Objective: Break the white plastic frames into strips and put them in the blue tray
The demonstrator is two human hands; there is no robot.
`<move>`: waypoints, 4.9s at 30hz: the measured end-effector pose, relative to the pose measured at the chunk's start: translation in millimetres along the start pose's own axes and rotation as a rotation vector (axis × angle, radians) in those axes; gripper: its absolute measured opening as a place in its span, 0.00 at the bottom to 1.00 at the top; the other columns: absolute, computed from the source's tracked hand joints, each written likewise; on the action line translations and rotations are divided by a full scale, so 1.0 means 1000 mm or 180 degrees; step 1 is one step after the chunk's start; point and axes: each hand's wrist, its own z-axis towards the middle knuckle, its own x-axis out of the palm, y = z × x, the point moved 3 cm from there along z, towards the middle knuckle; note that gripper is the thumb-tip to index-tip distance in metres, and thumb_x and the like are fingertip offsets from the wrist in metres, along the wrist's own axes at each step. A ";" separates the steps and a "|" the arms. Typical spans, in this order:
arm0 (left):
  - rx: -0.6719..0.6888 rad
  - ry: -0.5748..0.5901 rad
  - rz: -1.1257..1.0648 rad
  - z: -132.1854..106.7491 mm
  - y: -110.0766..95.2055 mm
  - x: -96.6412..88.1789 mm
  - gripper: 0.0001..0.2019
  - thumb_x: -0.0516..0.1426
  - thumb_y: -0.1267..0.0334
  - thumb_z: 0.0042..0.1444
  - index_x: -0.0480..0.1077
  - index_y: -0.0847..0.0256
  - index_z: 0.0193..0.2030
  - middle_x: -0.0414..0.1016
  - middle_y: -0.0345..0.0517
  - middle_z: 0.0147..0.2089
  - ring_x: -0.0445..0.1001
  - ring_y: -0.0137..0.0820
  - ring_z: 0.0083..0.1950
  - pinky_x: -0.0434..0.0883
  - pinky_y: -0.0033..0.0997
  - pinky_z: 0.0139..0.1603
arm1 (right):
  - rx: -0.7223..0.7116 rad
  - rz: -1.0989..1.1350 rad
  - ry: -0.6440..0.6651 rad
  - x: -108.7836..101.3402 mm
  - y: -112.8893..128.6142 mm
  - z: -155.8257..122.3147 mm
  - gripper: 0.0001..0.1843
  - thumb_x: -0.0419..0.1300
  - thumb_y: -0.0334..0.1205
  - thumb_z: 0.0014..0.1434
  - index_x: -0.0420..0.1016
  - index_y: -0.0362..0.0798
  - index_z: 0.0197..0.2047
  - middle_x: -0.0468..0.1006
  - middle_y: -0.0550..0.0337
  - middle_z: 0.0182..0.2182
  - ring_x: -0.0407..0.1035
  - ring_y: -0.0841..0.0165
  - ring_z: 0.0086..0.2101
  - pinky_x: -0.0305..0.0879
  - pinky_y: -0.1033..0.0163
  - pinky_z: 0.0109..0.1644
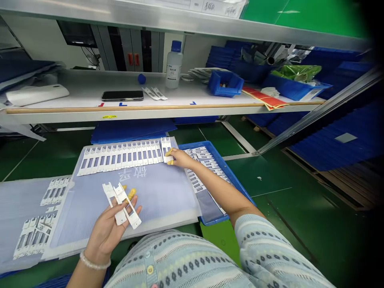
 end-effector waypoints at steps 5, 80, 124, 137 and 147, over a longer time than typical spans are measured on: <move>0.0035 -0.0217 -0.0025 -0.010 -0.004 0.004 0.24 0.52 0.78 0.58 0.67 0.55 0.59 0.76 0.52 0.53 0.77 0.40 0.51 0.74 0.52 0.53 | 0.0135 -0.0170 0.0336 0.004 -0.023 0.016 0.19 0.65 0.33 0.55 0.72 0.41 0.50 0.72 0.48 0.50 0.68 0.60 0.48 0.62 0.58 0.53; 0.0558 0.1559 -0.0202 -0.059 -0.051 0.040 0.22 0.52 0.70 0.61 0.64 0.60 0.62 0.69 0.58 0.61 0.69 0.51 0.60 0.74 0.49 0.52 | -0.1524 0.2306 -0.1340 0.013 0.193 -0.109 0.08 0.64 0.35 0.58 0.76 0.51 0.43 0.81 0.59 0.32 0.76 0.70 0.31 0.73 0.66 0.34; -0.0329 0.2551 0.0192 -0.080 -0.034 0.043 0.26 0.52 0.73 0.61 0.61 0.49 0.64 0.70 0.53 0.61 0.73 0.41 0.56 0.74 0.40 0.52 | -0.1985 0.1773 -0.0536 -0.003 0.188 -0.144 0.30 0.54 0.48 0.66 0.52 0.55 0.68 0.65 0.66 0.26 0.56 0.73 0.23 0.62 0.69 0.26; -0.0147 0.2033 0.0419 -0.043 -0.014 0.047 0.33 0.52 0.70 0.62 0.45 0.46 0.70 0.67 0.54 0.64 0.69 0.47 0.60 0.73 0.50 0.53 | -0.2048 -0.0455 -0.0511 0.010 0.175 -0.135 0.16 0.55 0.39 0.65 0.68 0.50 0.55 0.72 0.51 0.50 0.69 0.67 0.37 0.67 0.62 0.39; -0.0250 0.1327 0.0071 -0.016 0.008 0.022 0.34 0.52 0.68 0.62 0.40 0.46 0.71 0.61 0.56 0.67 0.61 0.51 0.66 0.70 0.63 0.54 | -0.0648 0.0932 -0.0832 -0.005 0.045 -0.040 0.18 0.55 0.26 0.58 0.70 0.47 0.51 0.69 0.55 0.45 0.66 0.69 0.39 0.65 0.61 0.46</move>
